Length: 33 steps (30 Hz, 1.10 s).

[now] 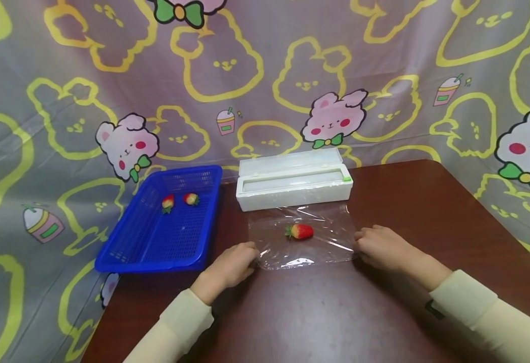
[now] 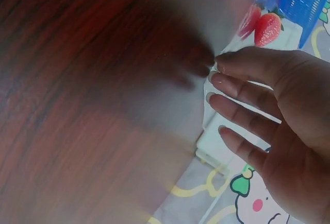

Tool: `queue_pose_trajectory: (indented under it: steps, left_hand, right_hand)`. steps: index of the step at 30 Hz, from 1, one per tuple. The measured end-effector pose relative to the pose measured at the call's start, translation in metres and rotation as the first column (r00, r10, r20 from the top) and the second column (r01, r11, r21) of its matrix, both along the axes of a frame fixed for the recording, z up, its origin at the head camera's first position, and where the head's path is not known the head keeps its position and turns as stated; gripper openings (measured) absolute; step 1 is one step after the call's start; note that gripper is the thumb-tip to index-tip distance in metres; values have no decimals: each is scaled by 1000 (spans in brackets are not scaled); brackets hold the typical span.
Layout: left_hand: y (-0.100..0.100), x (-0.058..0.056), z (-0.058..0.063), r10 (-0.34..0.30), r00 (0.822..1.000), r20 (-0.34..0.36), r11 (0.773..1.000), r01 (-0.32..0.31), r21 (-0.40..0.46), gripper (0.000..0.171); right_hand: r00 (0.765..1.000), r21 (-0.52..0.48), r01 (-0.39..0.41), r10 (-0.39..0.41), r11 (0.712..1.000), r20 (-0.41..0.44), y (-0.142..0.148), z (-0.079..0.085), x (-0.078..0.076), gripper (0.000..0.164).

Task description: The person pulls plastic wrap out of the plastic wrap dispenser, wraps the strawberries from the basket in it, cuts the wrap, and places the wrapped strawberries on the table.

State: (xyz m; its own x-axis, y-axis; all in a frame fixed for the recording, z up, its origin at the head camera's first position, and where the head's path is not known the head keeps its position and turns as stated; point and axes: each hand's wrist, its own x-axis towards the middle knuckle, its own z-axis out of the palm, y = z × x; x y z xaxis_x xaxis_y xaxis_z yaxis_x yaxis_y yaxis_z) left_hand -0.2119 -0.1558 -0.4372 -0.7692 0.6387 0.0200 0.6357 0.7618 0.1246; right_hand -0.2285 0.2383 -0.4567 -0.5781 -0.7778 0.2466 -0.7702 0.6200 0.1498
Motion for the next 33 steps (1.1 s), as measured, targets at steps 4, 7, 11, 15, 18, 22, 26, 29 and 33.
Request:
queue_pose_trajectory:
  steps: [4, 7, 11, 15, 18, 22, 26, 29, 33]
  left_hand:
    - [2, -2, -4, -9, 999, -40, 1000, 9, -7, 9]
    - [5, -3, -5, -3, 999, -51, 1000, 2, -20, 12]
    - [9, -3, -8, -7, 995, -96, 999, 2, -52, 22]
    - [13, -4, -12, -33, 979, -200, 995, 13, -99, 18]
    - [14, -3, -13, -30, 970, -241, 994, 3, -110, 9]
    - [13, -2, -13, -8, 971, -240, 997, -12, -82, 4]
    - [12, -1, -13, 6, 973, -230, 999, -18, -50, 3]
    - [10, -1, -13, 24, 978, -208, 999, -30, -26, 4]
    - [8, -2, -13, 51, 986, -159, 999, -49, 16, 7]
  right_hand:
    - [999, 7, 6, -6, 1000, -34, -1, -3, 0, 23]
    - [999, 10, 30, -30, 999, -30, 0, -4, -1, 22]
    - [998, 7, 55, -55, 998, -12, 0, -6, -1, 22]
    - [998, -7, 62, -62, 998, 8, 0, -6, -1, 21]
    - [998, -12, 66, -66, 998, 24, -1, -6, -1, 18]
    - [996, -19, 77, -76, 997, 40, -1, -5, 0, 19]
    - [994, -52, 86, -83, 995, 72, 0, -4, 0, 25]
    - [990, -81, 96, -86, 992, 112, 1, -4, 0, 25]
    - [977, -106, 122, -100, 987, 189, 2, -3, -1, 24]
